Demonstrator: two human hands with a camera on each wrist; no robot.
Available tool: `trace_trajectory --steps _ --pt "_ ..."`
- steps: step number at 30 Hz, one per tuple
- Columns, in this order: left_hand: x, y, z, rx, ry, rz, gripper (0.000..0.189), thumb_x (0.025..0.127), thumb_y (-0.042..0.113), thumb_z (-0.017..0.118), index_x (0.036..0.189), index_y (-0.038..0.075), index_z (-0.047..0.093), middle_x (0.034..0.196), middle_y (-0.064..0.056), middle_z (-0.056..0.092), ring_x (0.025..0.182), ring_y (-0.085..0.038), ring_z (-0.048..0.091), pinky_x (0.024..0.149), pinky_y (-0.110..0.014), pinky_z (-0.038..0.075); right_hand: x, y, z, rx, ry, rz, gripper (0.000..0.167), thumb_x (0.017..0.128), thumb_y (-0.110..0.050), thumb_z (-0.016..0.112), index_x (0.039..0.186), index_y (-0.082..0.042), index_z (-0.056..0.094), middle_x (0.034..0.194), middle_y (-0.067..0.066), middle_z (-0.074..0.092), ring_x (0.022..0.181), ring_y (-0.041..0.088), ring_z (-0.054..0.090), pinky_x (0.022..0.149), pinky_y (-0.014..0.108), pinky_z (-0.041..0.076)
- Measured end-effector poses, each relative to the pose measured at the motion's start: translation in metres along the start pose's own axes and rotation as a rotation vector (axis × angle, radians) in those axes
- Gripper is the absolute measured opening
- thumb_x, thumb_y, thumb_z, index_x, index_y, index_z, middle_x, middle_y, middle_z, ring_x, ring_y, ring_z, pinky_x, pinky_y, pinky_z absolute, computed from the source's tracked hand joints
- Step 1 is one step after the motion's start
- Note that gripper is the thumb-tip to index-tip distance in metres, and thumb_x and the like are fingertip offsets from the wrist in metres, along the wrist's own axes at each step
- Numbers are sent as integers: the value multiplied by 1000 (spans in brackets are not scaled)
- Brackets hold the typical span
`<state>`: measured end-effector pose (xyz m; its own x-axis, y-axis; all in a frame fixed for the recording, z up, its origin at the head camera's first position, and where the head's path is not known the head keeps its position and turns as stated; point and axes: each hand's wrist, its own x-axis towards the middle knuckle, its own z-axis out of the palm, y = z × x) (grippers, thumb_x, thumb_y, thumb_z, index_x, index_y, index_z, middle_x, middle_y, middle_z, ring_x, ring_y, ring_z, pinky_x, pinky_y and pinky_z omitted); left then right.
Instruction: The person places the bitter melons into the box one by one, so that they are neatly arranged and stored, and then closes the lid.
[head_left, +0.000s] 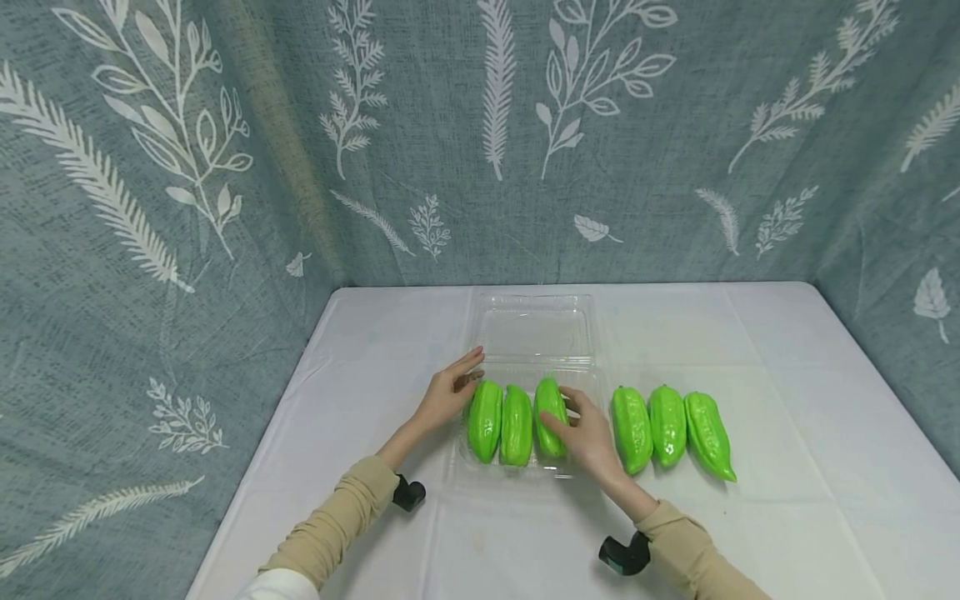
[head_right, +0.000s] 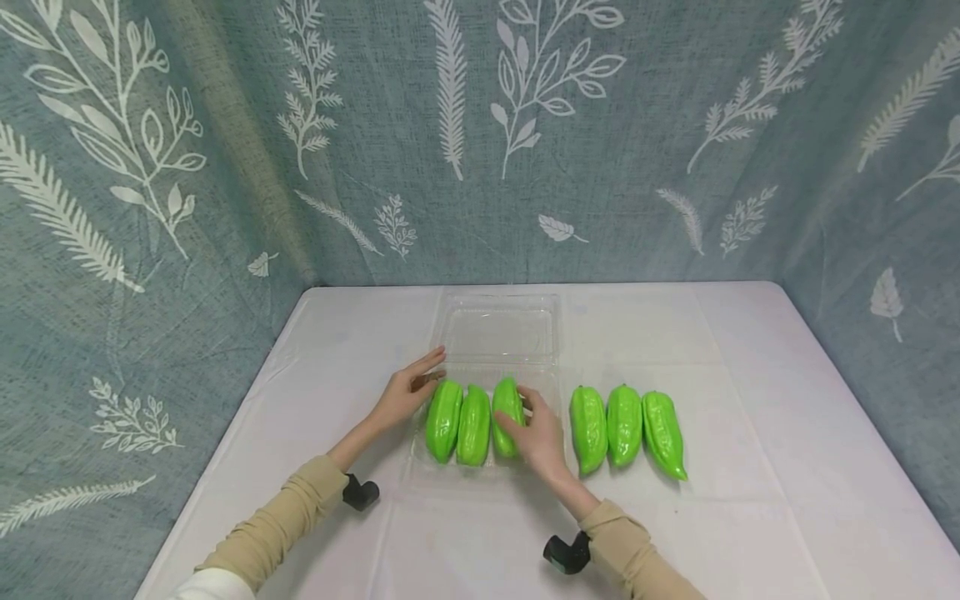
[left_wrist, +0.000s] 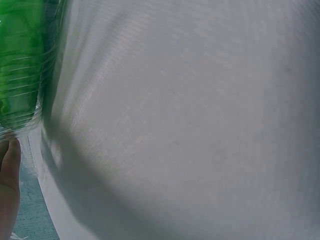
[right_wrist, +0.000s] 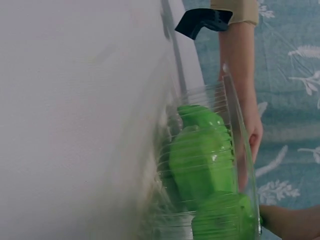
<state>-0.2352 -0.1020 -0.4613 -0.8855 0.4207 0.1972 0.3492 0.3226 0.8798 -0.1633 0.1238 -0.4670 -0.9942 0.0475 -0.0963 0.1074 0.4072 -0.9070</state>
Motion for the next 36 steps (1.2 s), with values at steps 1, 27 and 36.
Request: trace_trajectory --steps 1,27,36 --pt "0 0 0 -3 2 -1 44 90 -14 46 134 -14 42 147 -28 33 118 -45 54 101 -49 46 0 1 1 -2 -2 1 60 90 -24 65 138 3 42 133 31 51 114 47 56 93 47 55" --pt "-1 -1 0 23 -15 -10 44 91 -12 46 135 -14 41 148 -28 32 119 -43 54 103 -50 45 0 5 10 -85 -38 33 62 88 -19 64 139 7 38 135 34 47 118 48 52 93 50 54" --pt "-2 -1 1 19 -9 -5 44 91 -12 46 134 -15 41 148 -28 33 119 -43 54 104 -51 44 -2 4 5 -101 -85 32 63 88 -17 65 139 9 38 137 33 44 122 49 49 100 52 48"
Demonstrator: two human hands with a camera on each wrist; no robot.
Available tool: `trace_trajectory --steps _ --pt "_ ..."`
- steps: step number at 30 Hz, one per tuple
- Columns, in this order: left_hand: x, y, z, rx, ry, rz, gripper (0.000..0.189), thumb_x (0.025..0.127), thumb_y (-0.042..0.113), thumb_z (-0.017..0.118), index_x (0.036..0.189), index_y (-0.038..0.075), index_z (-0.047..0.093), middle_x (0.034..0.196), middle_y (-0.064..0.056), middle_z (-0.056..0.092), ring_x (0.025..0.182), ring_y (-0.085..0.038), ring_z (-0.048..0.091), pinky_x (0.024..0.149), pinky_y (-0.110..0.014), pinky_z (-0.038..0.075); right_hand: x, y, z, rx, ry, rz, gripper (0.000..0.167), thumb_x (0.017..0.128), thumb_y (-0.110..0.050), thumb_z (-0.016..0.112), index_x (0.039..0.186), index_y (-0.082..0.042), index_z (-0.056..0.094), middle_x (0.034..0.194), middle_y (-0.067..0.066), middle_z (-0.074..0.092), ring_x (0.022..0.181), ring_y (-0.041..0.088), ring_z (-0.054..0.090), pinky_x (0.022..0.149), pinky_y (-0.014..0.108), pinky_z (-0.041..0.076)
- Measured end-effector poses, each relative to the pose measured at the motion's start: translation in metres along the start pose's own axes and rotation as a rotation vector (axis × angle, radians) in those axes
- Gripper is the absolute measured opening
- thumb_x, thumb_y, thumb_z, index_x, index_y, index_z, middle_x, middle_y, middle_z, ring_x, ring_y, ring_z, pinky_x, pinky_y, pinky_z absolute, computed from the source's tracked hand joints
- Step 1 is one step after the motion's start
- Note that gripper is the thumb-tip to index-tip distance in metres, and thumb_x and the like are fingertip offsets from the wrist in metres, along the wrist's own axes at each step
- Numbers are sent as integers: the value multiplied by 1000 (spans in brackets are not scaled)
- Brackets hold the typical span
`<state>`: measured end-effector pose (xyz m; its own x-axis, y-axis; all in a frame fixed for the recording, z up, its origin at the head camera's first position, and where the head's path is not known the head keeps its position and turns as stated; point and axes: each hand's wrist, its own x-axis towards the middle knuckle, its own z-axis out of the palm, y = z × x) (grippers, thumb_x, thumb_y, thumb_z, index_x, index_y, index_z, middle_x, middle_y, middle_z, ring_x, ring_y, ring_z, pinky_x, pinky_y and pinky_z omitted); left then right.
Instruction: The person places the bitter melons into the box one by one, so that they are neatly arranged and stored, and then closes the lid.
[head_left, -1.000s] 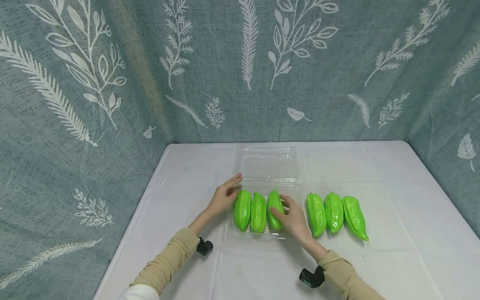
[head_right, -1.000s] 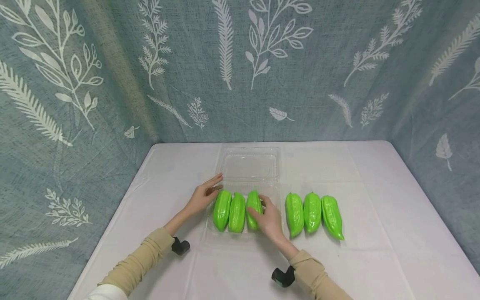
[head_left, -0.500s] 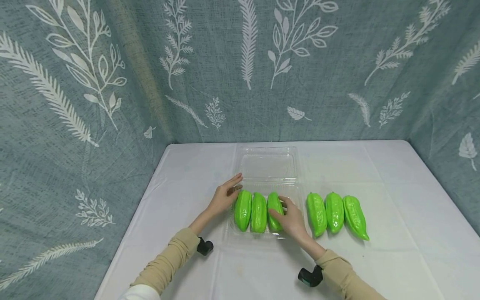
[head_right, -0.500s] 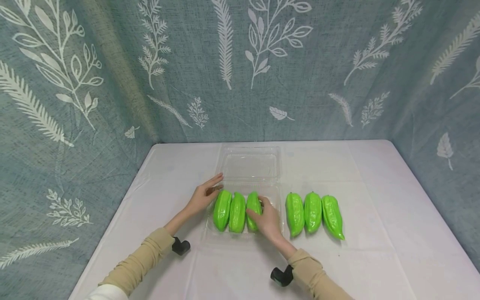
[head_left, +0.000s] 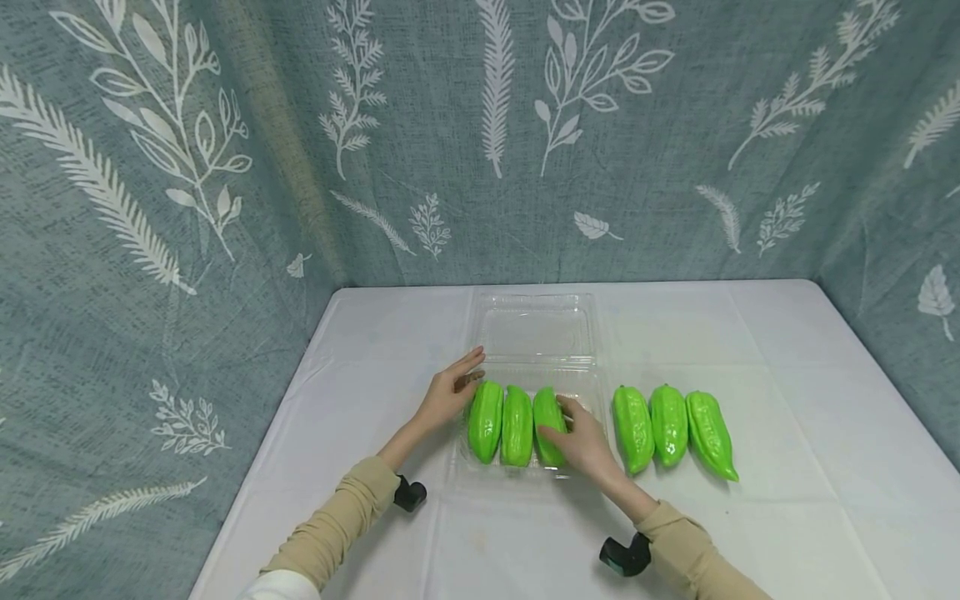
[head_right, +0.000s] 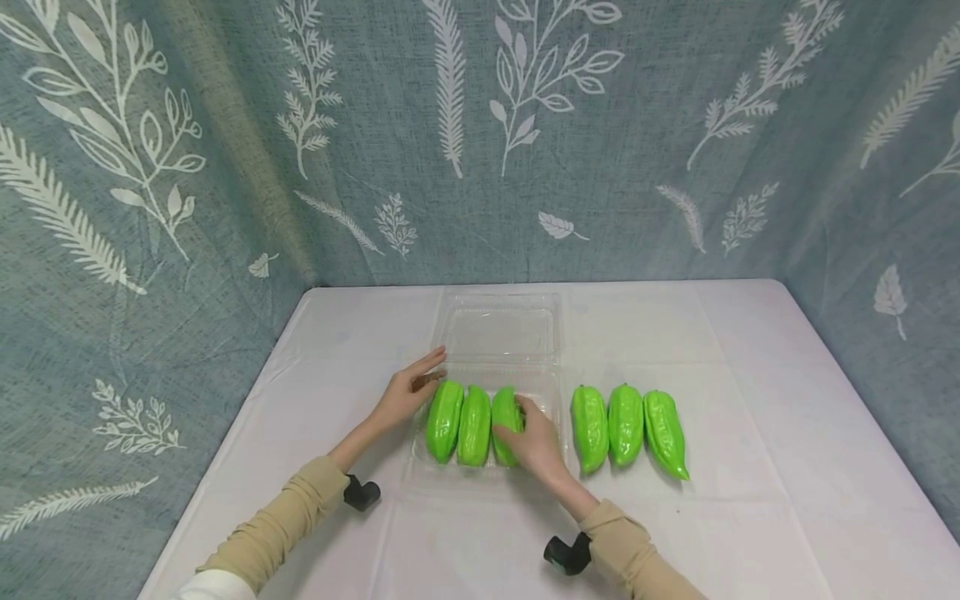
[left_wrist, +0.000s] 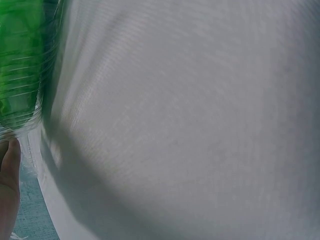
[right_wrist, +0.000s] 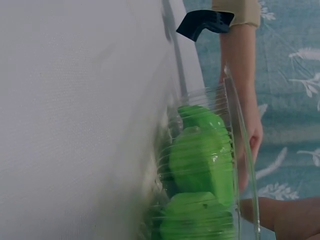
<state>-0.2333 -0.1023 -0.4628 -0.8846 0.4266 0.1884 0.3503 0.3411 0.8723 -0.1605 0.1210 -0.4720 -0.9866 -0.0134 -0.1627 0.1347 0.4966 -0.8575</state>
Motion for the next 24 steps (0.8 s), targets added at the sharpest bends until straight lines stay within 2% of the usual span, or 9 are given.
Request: trace_trajectory --steps 7,14,24 --pt "1 -2 0 -11 4 5 45 90 -13 46 134 -14 41 148 -27 33 119 -44 54 104 -48 45 -5 -2 -6 -37 -42 5 60 88 -14 62 139 7 39 140 31 43 124 48 48 101 51 47" --pt "1 -3 0 -1 9 11 45 90 -13 46 134 -14 42 148 -28 33 117 -44 55 102 -49 46 -6 -1 -7 -4 -55 6 59 85 -5 59 140 7 38 141 31 42 123 48 49 99 49 49" --pt "2 -4 1 -20 -2 -7 44 90 -13 45 134 -15 41 149 -27 32 120 -45 53 105 -47 43 -4 3 -3 25 -51 -2 60 88 -8 62 139 8 37 142 33 38 123 50 48 98 50 50"
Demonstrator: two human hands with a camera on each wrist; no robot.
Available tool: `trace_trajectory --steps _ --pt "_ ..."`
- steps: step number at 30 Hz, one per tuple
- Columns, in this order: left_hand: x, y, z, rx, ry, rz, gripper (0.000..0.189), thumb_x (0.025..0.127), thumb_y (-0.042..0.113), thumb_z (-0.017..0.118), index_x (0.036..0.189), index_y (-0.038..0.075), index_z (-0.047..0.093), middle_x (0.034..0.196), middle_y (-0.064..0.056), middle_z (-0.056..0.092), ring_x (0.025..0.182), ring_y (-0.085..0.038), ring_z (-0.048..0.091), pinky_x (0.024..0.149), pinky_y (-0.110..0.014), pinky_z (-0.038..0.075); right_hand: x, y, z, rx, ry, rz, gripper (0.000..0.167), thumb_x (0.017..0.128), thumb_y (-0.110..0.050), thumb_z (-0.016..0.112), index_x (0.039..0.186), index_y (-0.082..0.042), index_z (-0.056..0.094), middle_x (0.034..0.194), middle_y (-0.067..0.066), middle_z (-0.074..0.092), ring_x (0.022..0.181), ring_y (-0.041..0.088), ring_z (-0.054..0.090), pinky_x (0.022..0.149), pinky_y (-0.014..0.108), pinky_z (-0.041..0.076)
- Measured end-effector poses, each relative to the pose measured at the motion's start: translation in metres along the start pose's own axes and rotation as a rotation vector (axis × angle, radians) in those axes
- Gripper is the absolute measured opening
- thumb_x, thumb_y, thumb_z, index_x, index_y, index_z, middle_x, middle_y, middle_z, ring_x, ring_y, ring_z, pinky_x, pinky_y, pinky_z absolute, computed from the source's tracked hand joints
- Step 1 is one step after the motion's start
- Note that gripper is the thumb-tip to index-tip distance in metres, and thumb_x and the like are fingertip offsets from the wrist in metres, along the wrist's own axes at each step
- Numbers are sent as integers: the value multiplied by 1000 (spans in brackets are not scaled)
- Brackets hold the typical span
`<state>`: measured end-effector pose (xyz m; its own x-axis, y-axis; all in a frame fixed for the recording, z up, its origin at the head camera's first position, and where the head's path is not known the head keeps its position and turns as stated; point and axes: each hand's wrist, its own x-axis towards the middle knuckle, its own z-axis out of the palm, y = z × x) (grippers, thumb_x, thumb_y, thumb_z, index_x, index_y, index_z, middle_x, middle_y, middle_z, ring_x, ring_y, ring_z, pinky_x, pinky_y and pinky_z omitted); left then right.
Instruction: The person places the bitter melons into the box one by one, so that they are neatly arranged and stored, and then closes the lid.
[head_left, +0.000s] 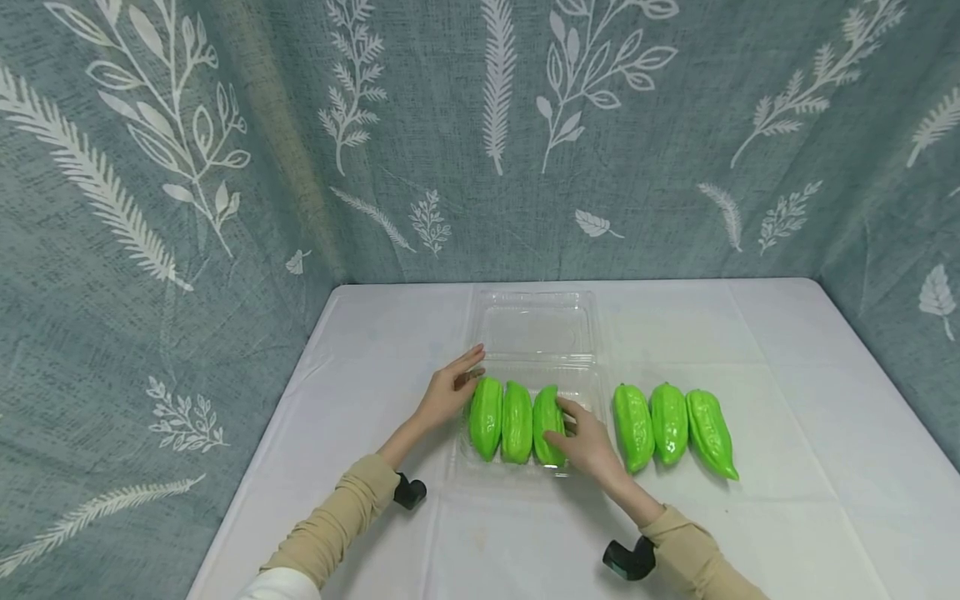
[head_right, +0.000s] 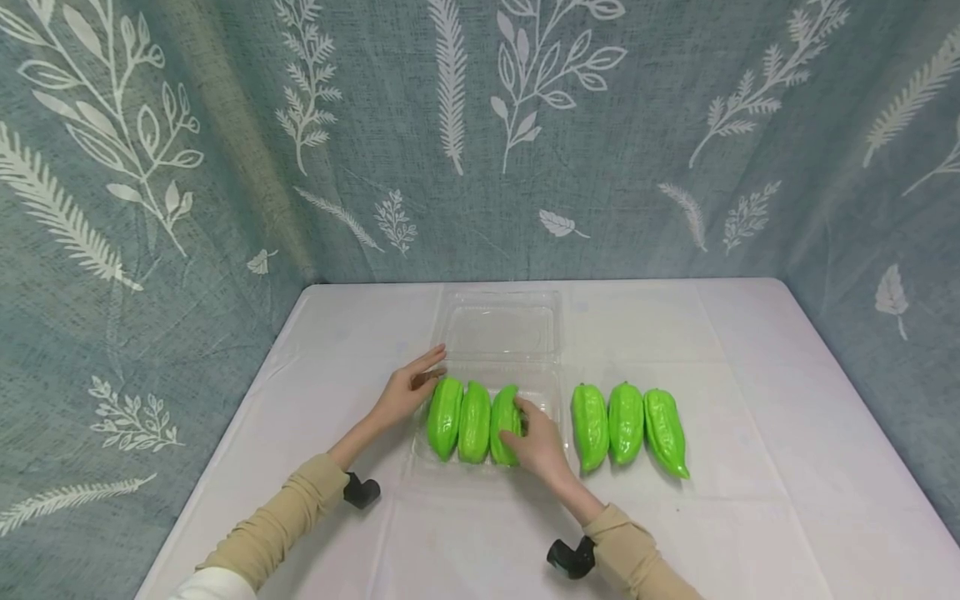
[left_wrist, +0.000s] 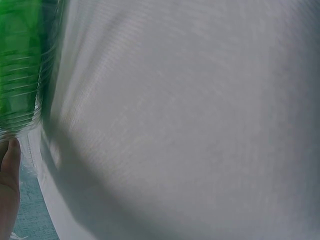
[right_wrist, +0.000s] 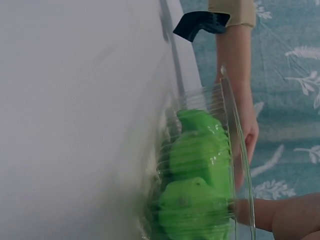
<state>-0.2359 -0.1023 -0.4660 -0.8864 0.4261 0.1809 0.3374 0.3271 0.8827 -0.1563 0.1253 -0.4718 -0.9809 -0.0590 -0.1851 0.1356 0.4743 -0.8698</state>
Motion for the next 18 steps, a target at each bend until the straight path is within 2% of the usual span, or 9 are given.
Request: trace_trajectory --steps 7,14,18 --pt "1 0 0 2 6 16 44 90 -14 45 134 -16 41 148 -29 32 119 -44 54 104 -48 44 0 1 -3 -19 -1 -10 60 87 -11 64 138 8 39 141 31 41 121 48 50 96 49 52" --pt "8 -31 6 13 34 26 45 90 -13 47 135 -12 42 150 -23 33 119 -41 55 104 -46 45 0 0 -4 -33 -2 -21 60 87 -13 65 138 8 41 140 32 43 120 49 51 95 49 52" --pt "9 -35 6 20 37 17 45 91 -11 48 136 -10 43 150 -20 35 119 -38 56 104 -42 46 1 0 -5 -36 -2 -23 60 87 -14 65 138 7 41 140 31 43 120 48 51 95 49 52"
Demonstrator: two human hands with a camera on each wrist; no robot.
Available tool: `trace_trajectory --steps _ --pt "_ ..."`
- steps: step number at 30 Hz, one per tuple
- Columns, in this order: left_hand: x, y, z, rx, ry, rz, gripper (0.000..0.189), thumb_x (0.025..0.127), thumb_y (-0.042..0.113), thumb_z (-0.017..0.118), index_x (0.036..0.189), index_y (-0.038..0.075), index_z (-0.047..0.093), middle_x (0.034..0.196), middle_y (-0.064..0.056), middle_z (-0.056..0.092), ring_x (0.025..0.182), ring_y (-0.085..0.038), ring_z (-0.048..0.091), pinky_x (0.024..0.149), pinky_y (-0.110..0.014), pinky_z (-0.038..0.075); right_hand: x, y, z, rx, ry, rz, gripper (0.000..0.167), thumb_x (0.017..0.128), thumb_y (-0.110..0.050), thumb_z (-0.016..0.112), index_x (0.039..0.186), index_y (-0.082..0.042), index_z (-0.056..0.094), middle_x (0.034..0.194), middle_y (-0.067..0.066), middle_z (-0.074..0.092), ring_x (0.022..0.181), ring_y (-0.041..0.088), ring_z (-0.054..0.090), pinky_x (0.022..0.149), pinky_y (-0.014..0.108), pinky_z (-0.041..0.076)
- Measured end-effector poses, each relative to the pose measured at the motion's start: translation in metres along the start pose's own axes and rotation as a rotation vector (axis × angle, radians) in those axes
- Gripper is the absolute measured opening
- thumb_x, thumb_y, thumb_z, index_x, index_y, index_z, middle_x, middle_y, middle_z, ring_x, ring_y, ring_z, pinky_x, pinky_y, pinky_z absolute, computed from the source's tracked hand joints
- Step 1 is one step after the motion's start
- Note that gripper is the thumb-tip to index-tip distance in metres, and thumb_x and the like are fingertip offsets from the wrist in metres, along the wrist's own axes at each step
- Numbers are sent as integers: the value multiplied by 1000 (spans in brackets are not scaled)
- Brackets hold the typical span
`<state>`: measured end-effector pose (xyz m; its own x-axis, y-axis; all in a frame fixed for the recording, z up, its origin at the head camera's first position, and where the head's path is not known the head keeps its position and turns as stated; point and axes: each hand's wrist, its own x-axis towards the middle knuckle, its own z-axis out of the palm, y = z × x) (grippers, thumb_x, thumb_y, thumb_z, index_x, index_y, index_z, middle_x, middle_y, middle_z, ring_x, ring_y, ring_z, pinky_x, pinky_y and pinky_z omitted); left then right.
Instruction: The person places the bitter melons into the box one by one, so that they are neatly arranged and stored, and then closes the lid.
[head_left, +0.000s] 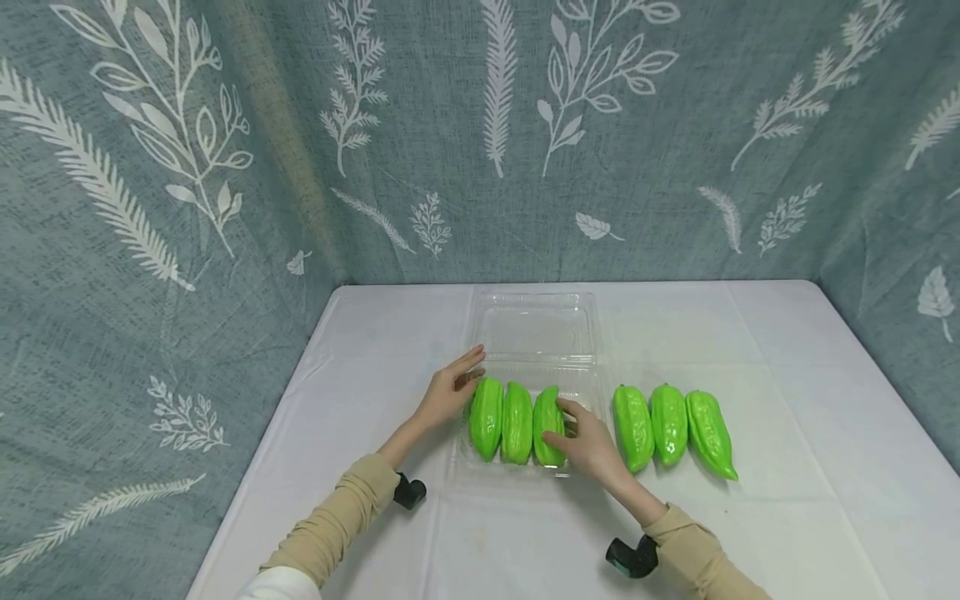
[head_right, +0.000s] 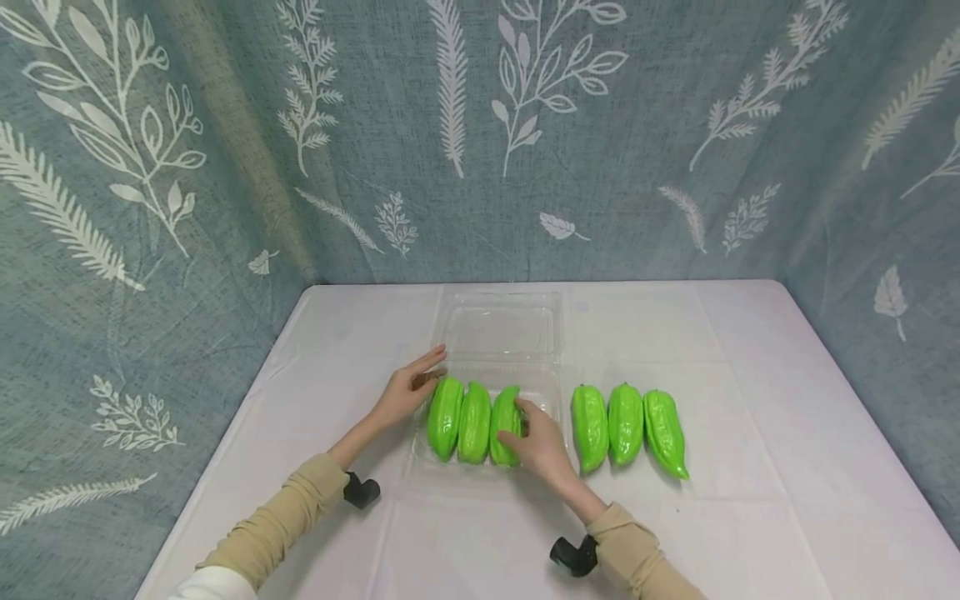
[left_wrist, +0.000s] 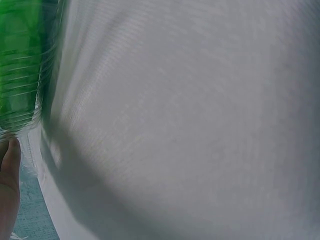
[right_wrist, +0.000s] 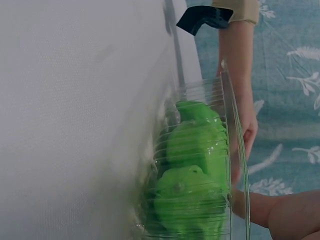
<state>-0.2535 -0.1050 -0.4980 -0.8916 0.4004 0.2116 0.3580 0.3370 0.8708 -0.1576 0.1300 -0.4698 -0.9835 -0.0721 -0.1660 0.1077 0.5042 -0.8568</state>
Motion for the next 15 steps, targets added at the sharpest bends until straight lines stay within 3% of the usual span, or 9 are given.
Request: trace_trajectory --steps 10,15 --pt "-1 2 0 8 2 -10 45 91 -10 48 136 -9 44 150 -20 35 119 -37 56 105 -44 45 -1 -2 -3 -52 6 -14 61 87 -17 66 139 4 41 139 30 44 122 49 49 98 53 49" --pt "-5 19 -3 -2 -13 1 44 90 -13 45 134 -14 41 149 -27 32 119 -43 54 104 -49 43 -2 -5 -6 -67 20 -40 62 88 -19 66 140 1 41 142 28 43 124 48 47 101 54 47"
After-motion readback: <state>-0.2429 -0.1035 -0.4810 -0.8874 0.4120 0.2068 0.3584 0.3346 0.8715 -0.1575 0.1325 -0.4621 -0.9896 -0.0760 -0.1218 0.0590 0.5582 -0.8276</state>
